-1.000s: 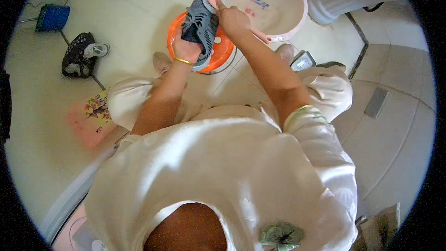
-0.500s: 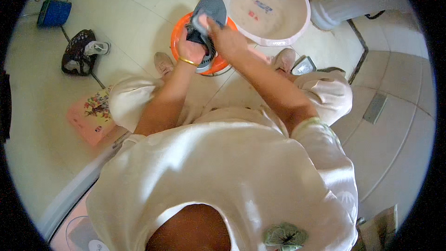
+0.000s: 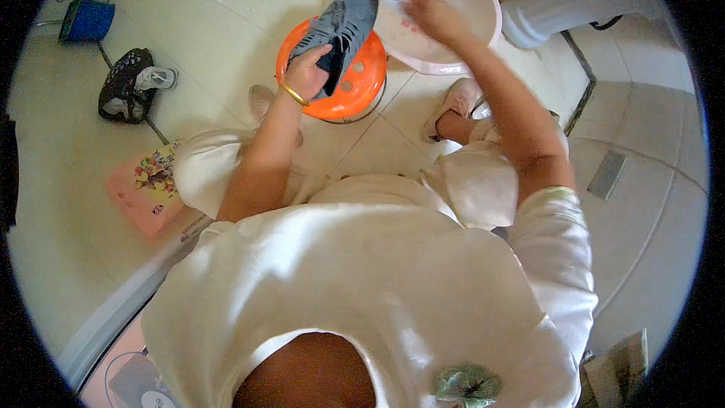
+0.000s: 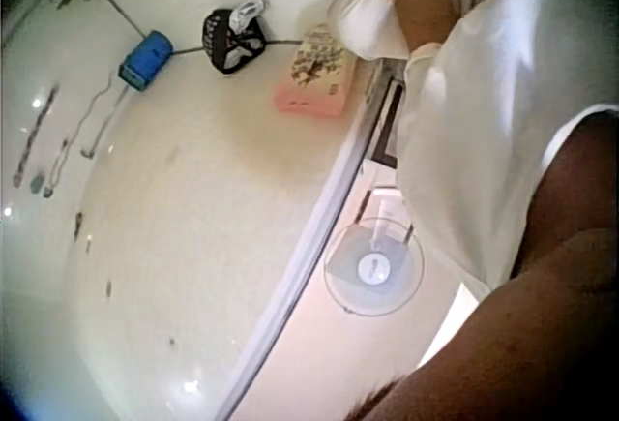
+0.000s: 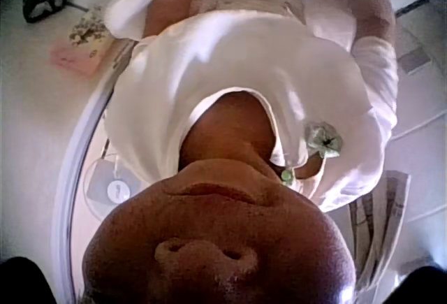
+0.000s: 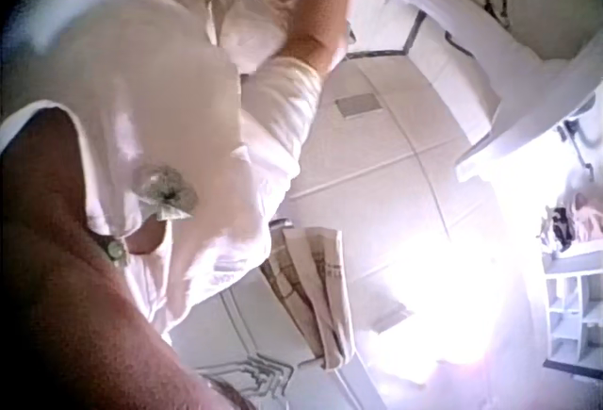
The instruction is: The person scrubs the exterior surfaces and sole of a shoe using a brush and soapy water while sitting on the floor.
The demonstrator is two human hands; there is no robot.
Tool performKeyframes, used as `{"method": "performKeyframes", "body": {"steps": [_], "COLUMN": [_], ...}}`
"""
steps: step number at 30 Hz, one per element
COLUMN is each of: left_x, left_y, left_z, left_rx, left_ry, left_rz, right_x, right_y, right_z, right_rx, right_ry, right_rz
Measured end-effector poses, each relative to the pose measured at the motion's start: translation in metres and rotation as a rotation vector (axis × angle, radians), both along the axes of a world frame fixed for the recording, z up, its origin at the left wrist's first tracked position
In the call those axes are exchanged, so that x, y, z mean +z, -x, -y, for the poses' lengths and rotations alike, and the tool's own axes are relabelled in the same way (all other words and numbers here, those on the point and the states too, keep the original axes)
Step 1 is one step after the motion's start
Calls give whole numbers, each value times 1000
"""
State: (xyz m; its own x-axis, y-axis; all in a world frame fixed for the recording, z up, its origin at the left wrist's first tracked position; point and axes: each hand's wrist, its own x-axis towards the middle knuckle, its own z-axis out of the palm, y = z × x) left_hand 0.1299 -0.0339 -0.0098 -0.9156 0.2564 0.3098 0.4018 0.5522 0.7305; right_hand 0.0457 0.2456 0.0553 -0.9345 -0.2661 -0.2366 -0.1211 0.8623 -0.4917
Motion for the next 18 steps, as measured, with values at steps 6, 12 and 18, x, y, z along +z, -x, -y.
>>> {"method": "performKeyframes", "body": {"steps": [6,12,18], "left_x": [13,53,80], "left_y": [25,31,28], "left_z": [13,8,2], "left_rx": [-90,186,102], "left_ry": [252,-577,214], "left_rz": [63,808,715], "right_x": [34,-43,-177], "right_y": [-23,-118,-201], "right_z": [-179,-261,-265], "right_rx": [-268,-675,-616], "right_ry": [-216,-128,-280], "right_rz": [301,538,472]}}
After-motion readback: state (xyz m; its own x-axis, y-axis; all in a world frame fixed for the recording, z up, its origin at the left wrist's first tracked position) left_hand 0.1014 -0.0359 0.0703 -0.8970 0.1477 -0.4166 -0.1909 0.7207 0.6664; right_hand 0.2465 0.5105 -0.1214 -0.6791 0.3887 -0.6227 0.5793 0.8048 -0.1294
